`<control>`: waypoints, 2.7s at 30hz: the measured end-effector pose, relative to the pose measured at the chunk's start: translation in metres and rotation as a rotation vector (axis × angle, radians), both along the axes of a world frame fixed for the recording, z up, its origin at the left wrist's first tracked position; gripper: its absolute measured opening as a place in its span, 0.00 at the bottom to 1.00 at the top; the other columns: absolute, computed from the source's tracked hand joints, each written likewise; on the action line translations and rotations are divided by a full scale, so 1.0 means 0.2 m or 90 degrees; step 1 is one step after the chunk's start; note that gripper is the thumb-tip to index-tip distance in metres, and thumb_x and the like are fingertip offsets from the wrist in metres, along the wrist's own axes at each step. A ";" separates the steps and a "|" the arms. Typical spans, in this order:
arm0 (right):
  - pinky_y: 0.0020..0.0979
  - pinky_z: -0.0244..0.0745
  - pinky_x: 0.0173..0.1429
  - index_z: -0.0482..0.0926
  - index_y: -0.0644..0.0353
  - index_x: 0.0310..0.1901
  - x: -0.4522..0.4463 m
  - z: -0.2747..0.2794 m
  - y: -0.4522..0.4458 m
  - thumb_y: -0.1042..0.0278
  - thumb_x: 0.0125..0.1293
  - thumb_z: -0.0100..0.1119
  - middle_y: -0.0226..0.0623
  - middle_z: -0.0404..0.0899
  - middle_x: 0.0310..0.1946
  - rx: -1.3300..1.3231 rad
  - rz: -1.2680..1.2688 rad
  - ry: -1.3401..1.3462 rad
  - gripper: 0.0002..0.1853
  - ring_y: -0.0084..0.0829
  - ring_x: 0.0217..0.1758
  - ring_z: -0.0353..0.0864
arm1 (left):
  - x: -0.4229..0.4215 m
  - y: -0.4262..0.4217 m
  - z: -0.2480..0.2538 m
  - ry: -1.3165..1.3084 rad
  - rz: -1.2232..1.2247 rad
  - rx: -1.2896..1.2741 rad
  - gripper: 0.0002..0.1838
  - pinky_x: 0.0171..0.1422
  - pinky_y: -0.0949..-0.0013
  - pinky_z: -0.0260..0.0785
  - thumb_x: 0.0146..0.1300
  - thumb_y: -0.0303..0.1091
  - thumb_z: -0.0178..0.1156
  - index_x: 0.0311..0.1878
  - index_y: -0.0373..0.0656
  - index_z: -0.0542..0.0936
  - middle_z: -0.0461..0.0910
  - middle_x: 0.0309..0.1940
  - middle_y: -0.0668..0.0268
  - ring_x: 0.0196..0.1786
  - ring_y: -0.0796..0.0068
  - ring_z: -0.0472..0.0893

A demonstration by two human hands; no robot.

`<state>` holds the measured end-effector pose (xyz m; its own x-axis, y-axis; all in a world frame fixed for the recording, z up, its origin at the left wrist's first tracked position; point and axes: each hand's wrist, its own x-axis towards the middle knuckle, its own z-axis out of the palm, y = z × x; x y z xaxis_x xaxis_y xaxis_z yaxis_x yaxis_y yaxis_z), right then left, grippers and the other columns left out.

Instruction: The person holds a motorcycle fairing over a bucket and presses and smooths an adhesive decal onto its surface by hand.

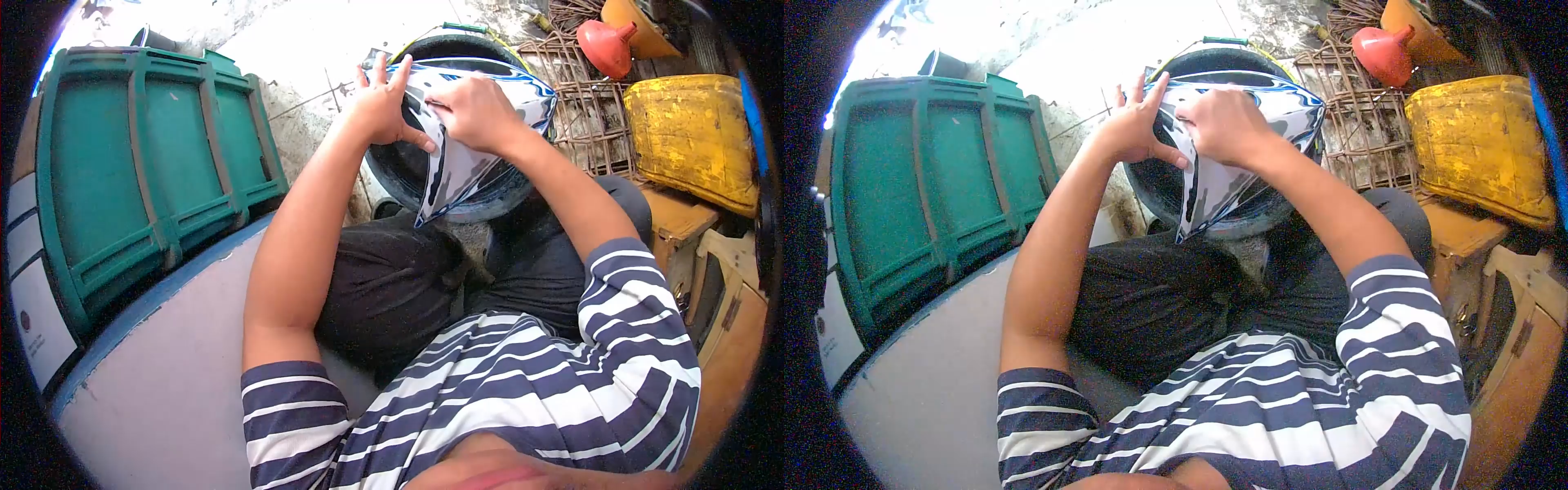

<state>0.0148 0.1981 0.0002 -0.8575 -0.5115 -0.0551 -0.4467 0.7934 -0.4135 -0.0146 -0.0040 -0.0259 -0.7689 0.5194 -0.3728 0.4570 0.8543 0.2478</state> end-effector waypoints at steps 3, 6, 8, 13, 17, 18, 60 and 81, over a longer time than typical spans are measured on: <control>0.51 0.81 0.46 0.86 0.53 0.33 -0.07 -0.10 0.08 0.61 0.62 0.60 0.49 0.84 0.27 -0.174 -0.100 0.078 0.08 0.54 0.37 0.87 | 0.01 0.00 -0.01 -0.007 0.022 -0.002 0.92 0.86 0.31 0.34 0.21 0.86 0.72 0.84 0.34 0.44 0.55 0.80 0.33 0.87 0.40 0.42; 0.52 0.81 0.45 0.88 0.51 0.38 -0.01 -0.08 0.02 0.59 0.64 0.60 0.49 0.86 0.32 -0.100 -0.044 0.029 0.10 0.54 0.38 0.87 | 0.00 0.01 -0.02 -0.028 0.051 0.017 0.90 0.85 0.33 0.40 0.18 0.77 0.82 0.86 0.50 0.44 0.41 0.83 0.32 0.81 0.15 0.38; 0.51 0.81 0.46 0.89 0.52 0.41 -0.01 -0.06 0.01 0.59 0.64 0.61 0.49 0.87 0.33 -0.075 -0.040 0.013 0.11 0.53 0.39 0.88 | 0.00 0.00 -0.01 -0.009 0.023 0.014 0.90 0.85 0.32 0.37 0.21 0.83 0.76 0.85 0.40 0.44 0.50 0.81 0.32 0.85 0.32 0.42; 0.48 0.82 0.48 0.90 0.54 0.43 -0.05 -0.08 0.06 0.61 0.64 0.62 0.50 0.87 0.34 -0.084 -0.060 0.042 0.12 0.52 0.40 0.88 | 0.01 0.00 -0.02 0.005 0.032 -0.004 0.90 0.85 0.32 0.37 0.21 0.83 0.76 0.85 0.40 0.45 0.50 0.80 0.31 0.84 0.30 0.43; 0.49 0.82 0.47 0.89 0.53 0.41 -0.02 -0.08 0.04 0.60 0.64 0.61 0.50 0.87 0.33 -0.115 -0.052 0.032 0.11 0.52 0.39 0.88 | -0.01 0.00 -0.05 0.001 0.040 0.027 0.89 0.85 0.33 0.40 0.21 0.77 0.81 0.86 0.49 0.44 0.43 0.82 0.30 0.81 0.15 0.40; 0.48 0.82 0.48 0.90 0.54 0.43 -0.05 -0.08 0.07 0.61 0.64 0.61 0.50 0.87 0.35 -0.123 -0.079 0.040 0.12 0.53 0.39 0.88 | 0.00 0.00 -0.04 0.005 0.040 0.033 0.89 0.85 0.33 0.40 0.20 0.77 0.81 0.86 0.49 0.44 0.44 0.82 0.31 0.81 0.16 0.40; 0.47 0.77 0.49 0.91 0.54 0.45 0.03 -0.15 0.01 0.62 0.66 0.61 0.45 0.88 0.35 -0.089 -0.047 0.109 0.12 0.47 0.39 0.88 | 0.02 0.00 -0.03 0.041 0.031 -0.013 0.91 0.86 0.36 0.41 0.18 0.87 0.72 0.85 0.39 0.48 0.51 0.80 0.30 0.83 0.27 0.49; 0.48 0.81 0.46 0.90 0.57 0.44 -0.02 -0.16 0.04 0.63 0.66 0.63 0.49 0.87 0.34 -0.092 -0.072 0.097 0.12 0.51 0.38 0.88 | 0.01 -0.01 -0.06 0.032 0.034 0.059 0.90 0.87 0.36 0.31 0.20 0.80 0.78 0.85 0.39 0.45 0.50 0.79 0.25 0.85 0.31 0.44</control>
<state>0.0116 0.2071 -0.0313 -0.9024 -0.4051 0.1467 -0.4247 0.7793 -0.4608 -0.0127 -0.0070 -0.0376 -0.8128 0.5075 -0.2861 0.4249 0.8524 0.3048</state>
